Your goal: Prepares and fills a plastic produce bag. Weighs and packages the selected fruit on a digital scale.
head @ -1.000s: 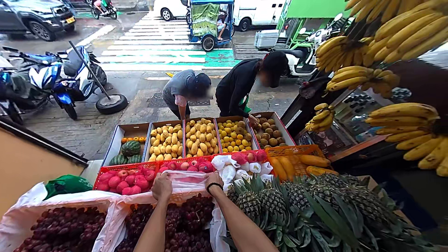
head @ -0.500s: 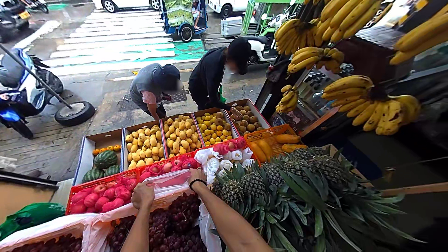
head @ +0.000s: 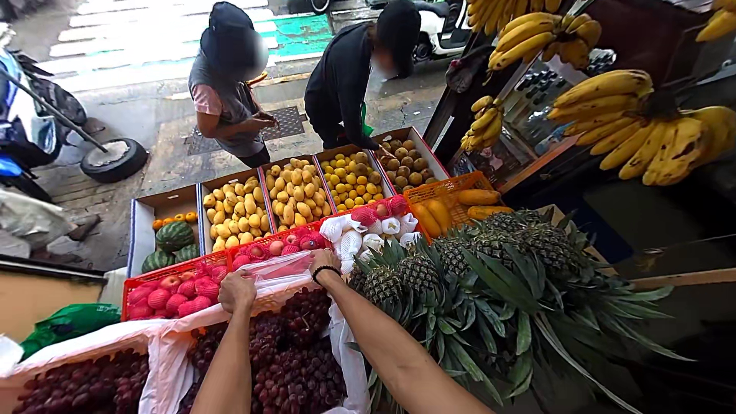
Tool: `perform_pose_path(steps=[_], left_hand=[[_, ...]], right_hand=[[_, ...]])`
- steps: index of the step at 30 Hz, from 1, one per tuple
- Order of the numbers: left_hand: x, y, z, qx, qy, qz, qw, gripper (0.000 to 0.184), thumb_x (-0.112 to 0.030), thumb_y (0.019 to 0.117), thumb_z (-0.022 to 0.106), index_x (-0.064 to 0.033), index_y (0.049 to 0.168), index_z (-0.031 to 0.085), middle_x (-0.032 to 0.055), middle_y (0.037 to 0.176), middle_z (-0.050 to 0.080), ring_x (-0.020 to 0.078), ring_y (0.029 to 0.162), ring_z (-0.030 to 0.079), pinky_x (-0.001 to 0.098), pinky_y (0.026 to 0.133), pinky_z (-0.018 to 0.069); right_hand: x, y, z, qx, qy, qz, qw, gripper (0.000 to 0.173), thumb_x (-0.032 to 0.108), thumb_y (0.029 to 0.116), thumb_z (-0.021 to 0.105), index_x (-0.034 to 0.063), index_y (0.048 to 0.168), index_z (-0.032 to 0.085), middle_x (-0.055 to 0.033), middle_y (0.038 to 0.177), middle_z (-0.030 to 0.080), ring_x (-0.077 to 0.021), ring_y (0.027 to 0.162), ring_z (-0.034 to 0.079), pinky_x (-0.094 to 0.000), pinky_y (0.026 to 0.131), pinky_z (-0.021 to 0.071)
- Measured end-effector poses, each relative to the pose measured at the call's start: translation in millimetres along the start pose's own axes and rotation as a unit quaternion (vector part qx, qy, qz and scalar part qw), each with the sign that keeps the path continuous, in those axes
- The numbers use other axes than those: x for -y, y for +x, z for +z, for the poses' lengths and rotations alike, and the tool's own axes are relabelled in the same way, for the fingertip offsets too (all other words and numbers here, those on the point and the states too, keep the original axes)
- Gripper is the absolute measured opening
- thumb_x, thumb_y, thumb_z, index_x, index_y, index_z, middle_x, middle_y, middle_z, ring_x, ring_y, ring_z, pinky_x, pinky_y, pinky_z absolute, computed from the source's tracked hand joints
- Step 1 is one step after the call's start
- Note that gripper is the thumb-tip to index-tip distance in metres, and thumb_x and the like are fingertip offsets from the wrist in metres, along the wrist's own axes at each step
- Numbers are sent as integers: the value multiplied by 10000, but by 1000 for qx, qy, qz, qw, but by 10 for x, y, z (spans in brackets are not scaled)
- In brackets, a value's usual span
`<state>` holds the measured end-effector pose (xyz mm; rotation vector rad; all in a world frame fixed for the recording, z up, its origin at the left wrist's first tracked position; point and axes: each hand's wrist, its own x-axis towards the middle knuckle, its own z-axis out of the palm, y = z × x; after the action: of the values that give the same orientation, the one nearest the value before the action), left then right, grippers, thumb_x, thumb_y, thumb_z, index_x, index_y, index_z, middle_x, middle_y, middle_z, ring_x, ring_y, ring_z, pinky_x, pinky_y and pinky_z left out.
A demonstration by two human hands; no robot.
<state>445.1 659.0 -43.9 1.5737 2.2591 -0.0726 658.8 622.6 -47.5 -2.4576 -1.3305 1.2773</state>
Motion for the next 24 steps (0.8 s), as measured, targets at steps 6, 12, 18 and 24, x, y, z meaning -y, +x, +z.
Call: perform_pose_path(steps=[6,12,18,24], left_hand=[[3,8,-17,1,6,-8,1000,234,-200,928,618,-240,1098,774,87,1208,720,318,1136,669,596,894,517],[-18,2,-29,2,5,-11,1000,231,-203,930,622,-243,1098,775,89,1196,724,307,1126,674,587,897,519],[-2,0,1,-6,-4,-5,1000,204,-220,943,632,-211,1089,775,118,1191,719,342,1148,654,613,920,493],[34,14,13,-3,3,8,1000,223,-207,934,627,-205,1101,774,135,1191,721,358,1139,662,631,905,501]], right_hand=[[29,-15,-4,-1,-8,0,1000,359,195,949,612,238,1296,696,-124,1399,623,-328,1274,603,-571,977,517],[39,-12,-25,-1,-14,1,1000,344,198,963,591,246,1285,700,-110,1379,640,-308,1272,608,-560,978,517],[27,-66,-36,-5,7,-6,1000,291,194,966,616,200,1232,733,-156,1321,663,-358,1237,616,-588,970,504],[2,-21,26,-12,20,-14,1000,288,199,954,646,156,1227,726,-202,1319,649,-403,1225,608,-623,964,494]])
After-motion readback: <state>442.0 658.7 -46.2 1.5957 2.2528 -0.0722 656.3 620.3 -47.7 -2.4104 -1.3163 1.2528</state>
